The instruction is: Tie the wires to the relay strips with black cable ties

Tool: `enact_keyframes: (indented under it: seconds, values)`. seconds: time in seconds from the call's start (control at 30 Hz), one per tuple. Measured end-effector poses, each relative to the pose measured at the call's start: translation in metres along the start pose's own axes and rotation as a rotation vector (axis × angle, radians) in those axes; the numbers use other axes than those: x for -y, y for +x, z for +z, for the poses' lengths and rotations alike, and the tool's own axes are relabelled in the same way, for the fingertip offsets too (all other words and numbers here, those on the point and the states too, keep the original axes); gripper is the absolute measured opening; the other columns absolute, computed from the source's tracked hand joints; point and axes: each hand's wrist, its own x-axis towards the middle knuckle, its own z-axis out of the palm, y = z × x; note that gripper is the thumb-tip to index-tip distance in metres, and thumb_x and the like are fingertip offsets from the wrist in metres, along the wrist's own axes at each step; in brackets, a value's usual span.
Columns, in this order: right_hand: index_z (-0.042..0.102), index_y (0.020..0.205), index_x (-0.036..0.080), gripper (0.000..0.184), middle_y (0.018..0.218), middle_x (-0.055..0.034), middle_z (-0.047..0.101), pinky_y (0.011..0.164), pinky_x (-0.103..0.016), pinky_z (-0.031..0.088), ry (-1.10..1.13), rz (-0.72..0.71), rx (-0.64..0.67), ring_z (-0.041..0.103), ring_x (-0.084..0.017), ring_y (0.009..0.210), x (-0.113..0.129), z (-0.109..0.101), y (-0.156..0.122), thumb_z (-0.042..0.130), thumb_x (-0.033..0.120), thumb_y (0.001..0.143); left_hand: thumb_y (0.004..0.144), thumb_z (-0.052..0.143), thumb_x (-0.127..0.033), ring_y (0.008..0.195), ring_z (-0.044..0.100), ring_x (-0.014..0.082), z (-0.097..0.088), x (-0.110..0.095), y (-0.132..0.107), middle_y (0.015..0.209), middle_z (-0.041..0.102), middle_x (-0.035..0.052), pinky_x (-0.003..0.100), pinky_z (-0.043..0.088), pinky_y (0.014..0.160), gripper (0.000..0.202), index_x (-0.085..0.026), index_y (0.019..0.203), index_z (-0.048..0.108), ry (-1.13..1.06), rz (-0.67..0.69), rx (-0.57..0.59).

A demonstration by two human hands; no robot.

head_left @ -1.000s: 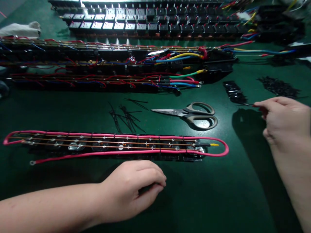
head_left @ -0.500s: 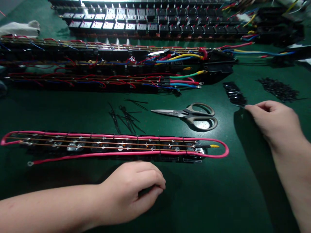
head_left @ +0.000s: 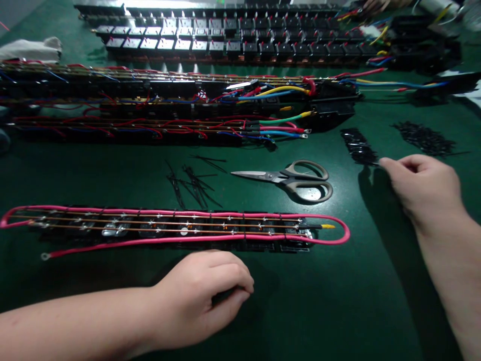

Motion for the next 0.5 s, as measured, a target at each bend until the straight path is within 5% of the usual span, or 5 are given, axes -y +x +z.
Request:
enact_keyframes:
  seconds: [0.1,0.17,0.23,0.33,0.5]
  values:
    - [0.048,0.08,0.03,0.017,0.08,-0.0046,0.059,0.08,-0.052,0.051,0.303,-0.039,-0.11,0.064,-0.029,0.08,0.009,0.002,-0.001,0.059,0.044,0.079,0.093,0.058,-0.01,0.091,0.071,0.0132,0.0,0.0,0.0,0.098,0.074,0.0028,0.02,0.056,0.083,0.012,-0.02,0.099,0.063,-0.006,-0.005,-0.008]
    - [0.046,0.086,0.032,0.018,0.114,-0.0097,0.063,0.106,-0.057,0.044,0.515,-0.061,-0.067,0.064,-0.029,0.116,0.013,0.003,-0.002,0.039,0.048,0.086,0.094,0.058,-0.01,0.091,0.071,0.013,0.0,0.0,0.0,0.098,0.074,0.003,0.02,0.056,0.083,0.012,-0.019,0.099,0.063,-0.004,0.005,-0.005]
    - [0.051,0.095,0.033,0.033,0.141,-0.0079,0.056,0.121,-0.057,0.029,0.661,-0.045,0.036,0.048,-0.027,0.142,0.014,0.006,-0.004,0.026,0.054,0.09,0.094,0.058,-0.01,0.09,0.071,0.0127,0.0,0.0,0.0,0.097,0.074,0.0031,0.019,0.056,0.083,0.012,-0.019,0.099,0.063,-0.003,0.012,-0.005]
    - [0.055,0.113,0.033,0.053,0.159,-0.006,0.043,0.127,-0.057,0.013,0.763,-0.001,0.12,0.027,-0.027,0.155,0.013,0.009,-0.007,0.023,0.068,0.09,0.093,0.058,-0.009,0.09,0.071,0.0124,0.0,0.001,0.001,0.097,0.074,0.003,0.019,0.056,0.083,0.012,-0.018,0.1,0.063,-0.003,0.014,-0.012]
    - [0.054,0.126,0.03,0.066,0.166,-0.0088,0.034,0.128,-0.053,0.008,0.828,0.023,0.155,0.018,-0.026,0.158,0.011,0.014,-0.003,0.02,0.073,0.088,0.094,0.057,-0.01,0.09,0.071,0.0129,-0.001,-0.001,0.001,0.097,0.074,0.0034,0.019,0.057,0.083,0.012,-0.018,0.099,0.064,0.006,0.009,-0.004]
